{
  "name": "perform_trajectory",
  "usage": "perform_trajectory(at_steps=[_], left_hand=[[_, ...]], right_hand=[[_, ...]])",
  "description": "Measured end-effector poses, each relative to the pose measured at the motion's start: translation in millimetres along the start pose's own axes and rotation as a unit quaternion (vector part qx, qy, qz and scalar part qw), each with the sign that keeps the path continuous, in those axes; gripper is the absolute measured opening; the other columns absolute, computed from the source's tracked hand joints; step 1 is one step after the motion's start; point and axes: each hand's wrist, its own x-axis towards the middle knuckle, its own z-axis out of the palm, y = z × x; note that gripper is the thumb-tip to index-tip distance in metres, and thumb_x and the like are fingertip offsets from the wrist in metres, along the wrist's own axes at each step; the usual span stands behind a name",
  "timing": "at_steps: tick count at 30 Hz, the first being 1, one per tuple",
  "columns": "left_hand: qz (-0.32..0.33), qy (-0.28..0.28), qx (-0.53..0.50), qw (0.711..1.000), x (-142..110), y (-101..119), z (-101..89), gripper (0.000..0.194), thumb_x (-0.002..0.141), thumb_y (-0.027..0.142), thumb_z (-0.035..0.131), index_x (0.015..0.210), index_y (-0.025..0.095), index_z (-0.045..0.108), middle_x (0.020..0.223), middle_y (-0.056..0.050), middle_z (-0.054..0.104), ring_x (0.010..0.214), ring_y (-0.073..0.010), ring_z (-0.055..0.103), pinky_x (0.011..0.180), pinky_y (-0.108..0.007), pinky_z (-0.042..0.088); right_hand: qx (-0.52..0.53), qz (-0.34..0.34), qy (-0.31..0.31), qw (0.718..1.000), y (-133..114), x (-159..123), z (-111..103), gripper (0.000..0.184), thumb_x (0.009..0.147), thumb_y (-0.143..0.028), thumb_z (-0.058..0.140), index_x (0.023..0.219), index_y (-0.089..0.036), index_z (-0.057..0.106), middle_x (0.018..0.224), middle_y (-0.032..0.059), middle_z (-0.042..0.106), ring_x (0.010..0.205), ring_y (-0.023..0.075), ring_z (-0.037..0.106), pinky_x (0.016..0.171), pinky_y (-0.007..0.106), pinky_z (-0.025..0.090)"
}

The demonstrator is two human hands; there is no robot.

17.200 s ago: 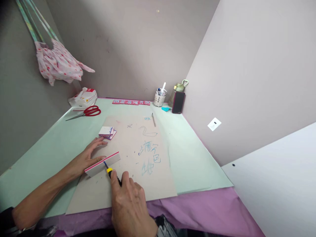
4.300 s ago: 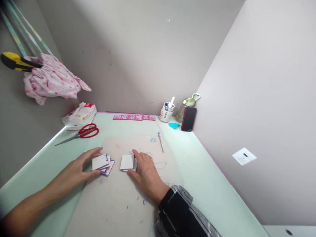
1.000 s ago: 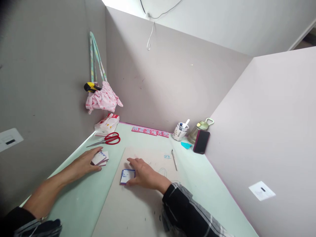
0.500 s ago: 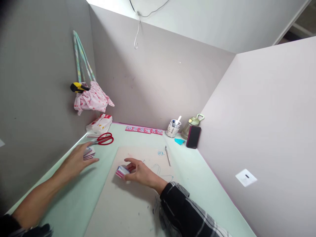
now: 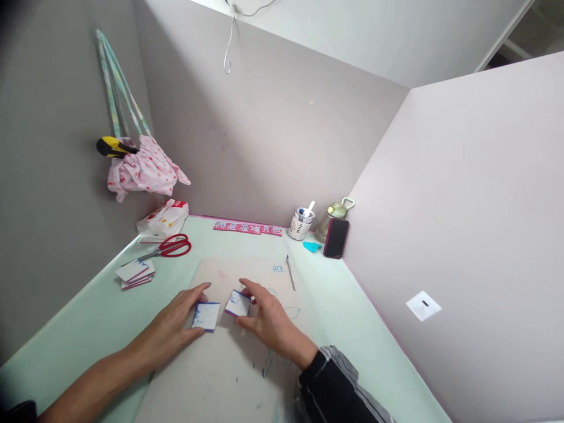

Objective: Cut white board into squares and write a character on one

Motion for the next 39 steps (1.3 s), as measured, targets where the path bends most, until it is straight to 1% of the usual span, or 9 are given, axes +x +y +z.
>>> perform_trajectory(at_steps=[6,11,16,21,24,27,33,36,39], left_hand=[[0.002,0.027,0.001,1.000,-1,8,-4.1,0.076,0.080,0.021,0.060,0.148,0.033,0.030,0.126,-0.005,0.058,0.124,-0.0268,0.052,0.108,-0.042,0.040],[-0.067,0.041,-0.017,0.997,1,11,-5.2,0.072,0.084,0.031,0.061,0.148,0.034,0.028,0.131,-0.004,0.056,0.126,-0.0257,0.055,0.106,-0.040,0.042],[-0.062,0.020,-0.020,0.998,3,13,-2.3,0.069,0.083,0.028,0.058,0.146,0.031,0.031,0.129,-0.004,0.057,0.124,-0.0239,0.056,0.108,-0.042,0.042],[-0.019,0.012,0.027,0.999,0,18,6.3,0.068,0.077,0.021,0.059,0.143,0.023,0.041,0.122,-0.009,0.062,0.124,-0.0294,0.054,0.112,-0.054,0.037],[0.032,-0.009,0.048,0.998,-2,17,15.1,0.067,0.074,0.017,0.060,0.139,0.021,0.047,0.123,-0.011,0.063,0.126,-0.0326,0.053,0.114,-0.060,0.033],[0.061,0.009,0.063,0.996,-3,13,20.7,0.063,0.074,0.017,0.062,0.135,0.021,0.051,0.130,-0.014,0.061,0.128,-0.0348,0.052,0.111,-0.059,0.039],[0.105,0.049,0.048,0.992,-3,7,22.0,0.064,0.071,0.013,0.061,0.133,0.026,0.052,0.138,-0.009,0.058,0.132,-0.0336,0.050,0.110,-0.052,0.044],[0.108,0.073,0.043,0.991,-5,-4,26.0,0.063,0.071,0.012,0.060,0.133,0.023,0.052,0.134,-0.013,0.061,0.129,-0.0353,0.054,0.105,-0.053,0.049],[0.124,0.093,0.063,0.986,-7,-20,32.4,0.066,0.074,0.015,0.062,0.138,0.022,0.049,0.135,-0.015,0.061,0.130,-0.0364,0.054,0.104,-0.055,0.050]], right_hand=[[-0.066,-0.017,-0.013,0.998,15,-17,-5,0.093,0.074,-0.013,0.079,0.152,-0.029,0.030,0.135,0.0097,0.053,0.125,0.0256,0.050,0.108,0.045,0.040],[-0.085,-0.058,-0.012,0.995,28,-19,-2,0.087,0.074,-0.009,0.077,0.149,-0.025,0.036,0.131,0.0093,0.058,0.123,0.0262,0.050,0.108,0.045,0.039],[-0.063,-0.061,0.023,0.996,33,-19,-2,0.076,0.078,-0.010,0.070,0.146,-0.027,0.042,0.126,0.0090,0.060,0.117,0.0268,0.054,0.105,0.047,0.040],[0.012,0.012,0.088,0.996,28,9,-18,0.060,0.080,-0.021,0.071,0.136,-0.026,0.051,0.114,0.0067,0.066,0.110,0.0259,0.060,0.100,0.047,0.042],[0.020,-0.014,0.069,0.997,4,39,-15,0.060,0.078,-0.026,0.075,0.134,-0.023,0.054,0.111,0.0056,0.068,0.107,0.0239,0.061,0.099,0.043,0.043],[0.017,-0.072,0.038,0.997,-36,74,10,0.067,0.074,-0.023,0.080,0.135,-0.024,0.053,0.114,0.0034,0.068,0.109,0.0216,0.060,0.100,0.038,0.043],[-0.056,-0.222,0.019,0.973,-106,153,96,0.069,0.079,-0.036,0.078,0.139,-0.020,0.048,0.121,0.0064,0.067,0.110,0.0232,0.060,0.097,0.036,0.046],[-0.135,-0.228,-0.042,0.963,-111,188,128,0.071,0.073,-0.040,0.083,0.133,-0.019,0.053,0.120,0.0057,0.069,0.107,0.0266,0.063,0.090,0.037,0.050],[-0.144,-0.192,-0.090,0.967,-96,200,134,0.066,0.065,-0.043,0.088,0.121,-0.019,0.063,0.113,0.0069,0.072,0.101,0.0293,0.067,0.082,0.038,0.054]])
